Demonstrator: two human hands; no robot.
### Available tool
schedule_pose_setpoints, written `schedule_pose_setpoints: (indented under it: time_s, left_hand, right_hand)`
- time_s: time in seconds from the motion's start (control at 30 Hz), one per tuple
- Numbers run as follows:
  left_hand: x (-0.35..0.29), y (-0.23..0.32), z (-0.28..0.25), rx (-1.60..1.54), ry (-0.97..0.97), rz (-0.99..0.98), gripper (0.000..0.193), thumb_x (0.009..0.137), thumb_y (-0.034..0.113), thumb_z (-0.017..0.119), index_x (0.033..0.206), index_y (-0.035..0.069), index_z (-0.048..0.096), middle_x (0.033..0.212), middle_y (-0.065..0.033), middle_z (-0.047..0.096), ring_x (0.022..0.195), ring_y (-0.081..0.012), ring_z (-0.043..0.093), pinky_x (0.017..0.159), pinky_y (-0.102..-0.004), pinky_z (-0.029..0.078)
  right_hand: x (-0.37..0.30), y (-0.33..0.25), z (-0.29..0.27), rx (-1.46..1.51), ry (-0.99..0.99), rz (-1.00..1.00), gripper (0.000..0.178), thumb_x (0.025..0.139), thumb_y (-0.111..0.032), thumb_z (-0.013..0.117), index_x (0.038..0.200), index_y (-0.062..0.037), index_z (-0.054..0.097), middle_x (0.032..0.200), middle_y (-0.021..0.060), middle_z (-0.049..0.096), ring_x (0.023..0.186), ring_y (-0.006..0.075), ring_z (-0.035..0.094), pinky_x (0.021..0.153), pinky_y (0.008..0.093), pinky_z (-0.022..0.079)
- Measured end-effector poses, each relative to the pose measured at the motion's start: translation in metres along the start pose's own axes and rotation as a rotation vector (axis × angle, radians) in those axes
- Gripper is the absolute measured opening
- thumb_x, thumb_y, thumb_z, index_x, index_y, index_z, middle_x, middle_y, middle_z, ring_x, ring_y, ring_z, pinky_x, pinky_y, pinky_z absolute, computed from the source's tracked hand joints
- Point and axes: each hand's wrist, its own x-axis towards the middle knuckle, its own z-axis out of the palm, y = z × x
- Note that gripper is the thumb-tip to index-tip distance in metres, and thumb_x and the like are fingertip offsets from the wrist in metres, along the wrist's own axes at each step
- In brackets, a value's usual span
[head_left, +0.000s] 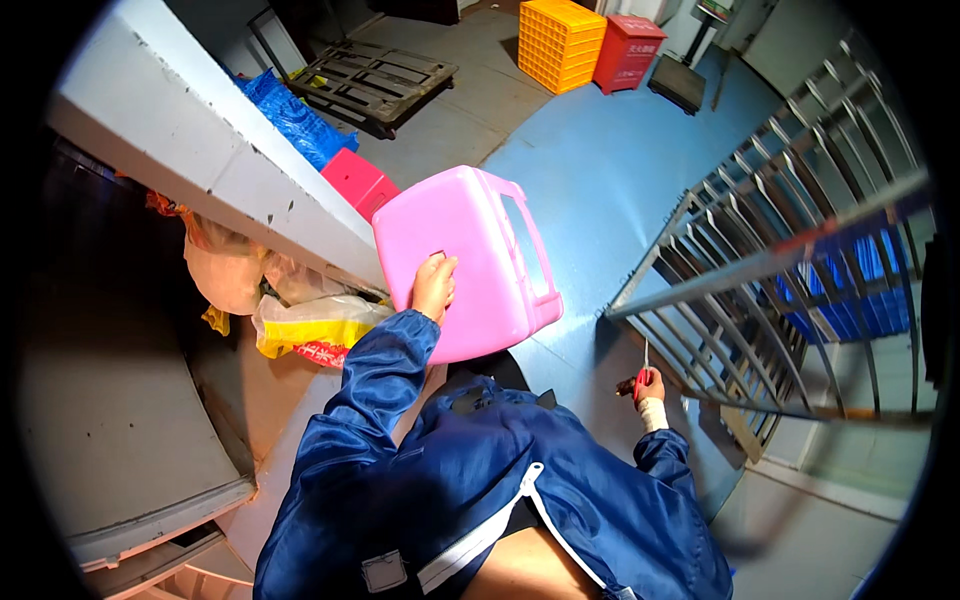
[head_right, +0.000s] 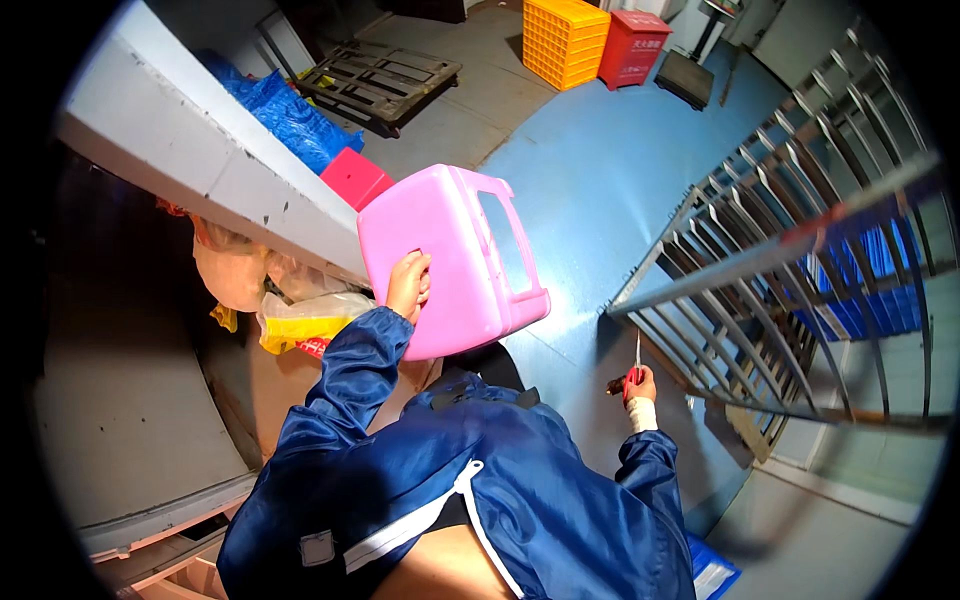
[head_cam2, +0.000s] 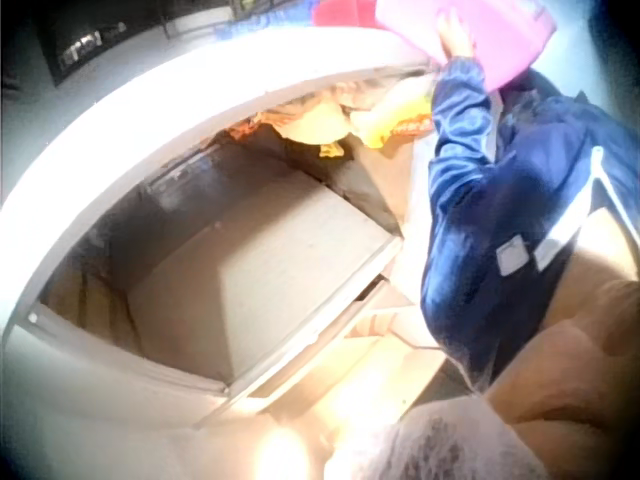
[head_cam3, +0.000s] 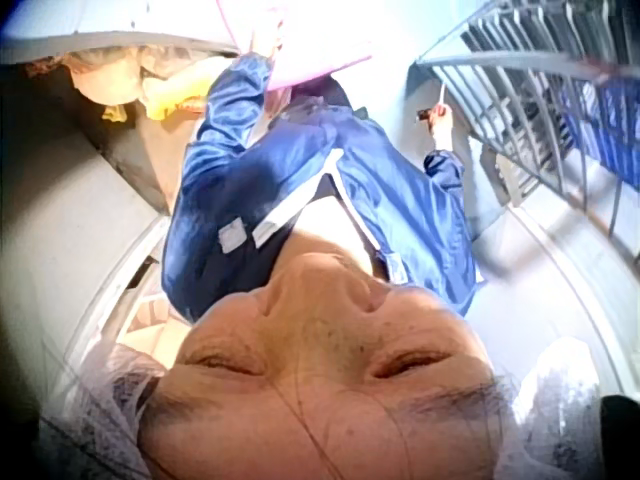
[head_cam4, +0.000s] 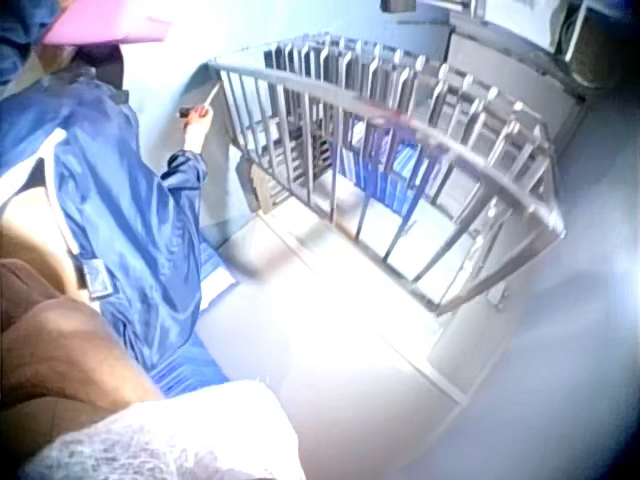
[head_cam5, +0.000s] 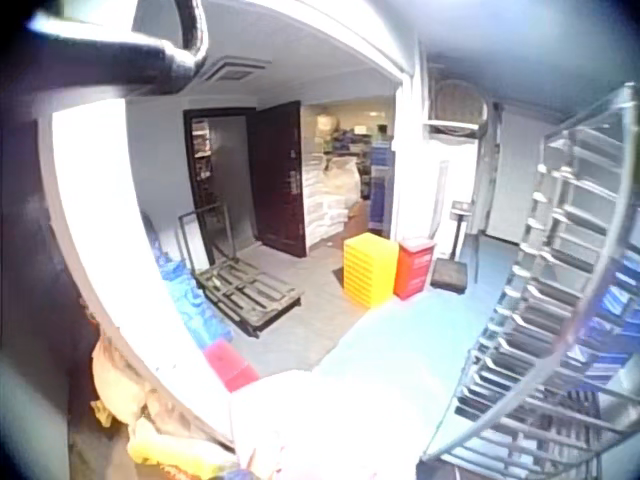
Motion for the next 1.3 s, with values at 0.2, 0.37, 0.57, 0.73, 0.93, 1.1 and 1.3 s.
schedule_pose_setpoints:
  time_s: [0.2,0.37,0.57,0.73,0.93,1.1,1.3]
  left_hand:
    - [0.145,0.044,0.011,-0.071,0.035,-0.026,0.017,0.083,0.017,0.052,0.070,0.012,0.042,0.055,0.0042,0.033,0.039,-0.0043,0.029,0.033,-0.0198,0.019]
    - [0.256,0.068,-0.004,-0.060,0.209,-0.042,0.018,0.081,0.017,0.054,0.069,0.012,0.041,0.054,0.0044,0.030,0.039,-0.0047,0.027,0.034,-0.0205,0.019]
    - [0.343,0.132,-0.043,0.024,0.400,-0.013,0.013,0.081,0.018,0.057,0.073,0.009,0.050,0.052,0.0047,0.034,0.039,-0.0050,0.028,0.034,-0.0222,0.020]
    - [0.441,0.147,-0.086,0.142,0.544,0.137,0.017,0.081,0.020,0.058,0.071,0.009,0.050,0.052,0.0042,0.036,0.036,-0.0059,0.027,0.033,-0.0239,0.022]
    - [0.562,0.124,-0.219,0.363,0.763,0.114,0.035,0.073,0.028,0.062,0.064,-0.003,0.050,0.056,-0.0069,0.049,0.051,-0.0139,0.044,0.049,-0.0339,0.037]
    - [0.627,0.103,-0.304,0.319,1.007,0.004,0.035,0.072,0.030,0.064,0.067,-0.002,0.053,0.059,-0.0060,0.052,0.053,-0.0131,0.046,0.051,-0.0324,0.038]
    - [0.669,0.071,-0.398,0.586,1.142,-0.100,0.039,0.071,0.036,0.064,0.076,-0.002,0.059,0.061,-0.0067,0.057,0.058,-0.0165,0.052,0.055,-0.0323,0.041]
  right_hand:
    - [0.092,-0.060,0.058,-0.038,-0.023,0.001,0.030,0.076,-0.014,0.065,0.101,-0.0039,0.052,0.078,0.0076,0.060,0.070,0.0144,0.054,0.065,0.0292,0.046]
    - [0.131,-0.067,0.083,-0.198,-0.187,0.122,0.036,0.068,-0.002,0.062,0.103,-0.0034,0.051,0.084,0.0084,0.059,0.077,0.0185,0.057,0.070,0.0308,0.046]
    - [0.183,-0.219,0.134,-0.234,-0.296,0.219,0.044,0.065,0.001,0.062,0.107,-0.0017,0.049,0.089,0.0096,0.059,0.080,0.0191,0.057,0.072,0.0297,0.046]
    - [0.323,-0.182,0.191,0.209,-0.390,0.253,0.038,0.069,-0.004,0.064,0.104,-0.0014,0.049,0.090,0.0089,0.058,0.082,0.0173,0.056,0.073,0.0287,0.045]
    - [0.430,-0.361,0.294,-0.307,-0.502,0.264,0.032,0.081,-0.024,0.058,0.102,-0.0015,0.050,0.072,0.0073,0.057,0.062,0.0162,0.053,0.056,0.0300,0.044]
    - [0.490,-0.443,0.343,-0.446,-0.508,0.276,0.041,0.076,-0.023,0.062,0.107,0.0000,0.049,0.089,0.0118,0.060,0.073,0.0157,0.057,0.061,0.0279,0.047]
    - [0.526,-0.460,0.358,-0.587,-0.612,0.182,0.052,0.070,-0.020,0.064,0.114,0.0018,0.046,0.095,0.0184,0.059,0.086,0.0248,0.058,0.072,0.0326,0.046]
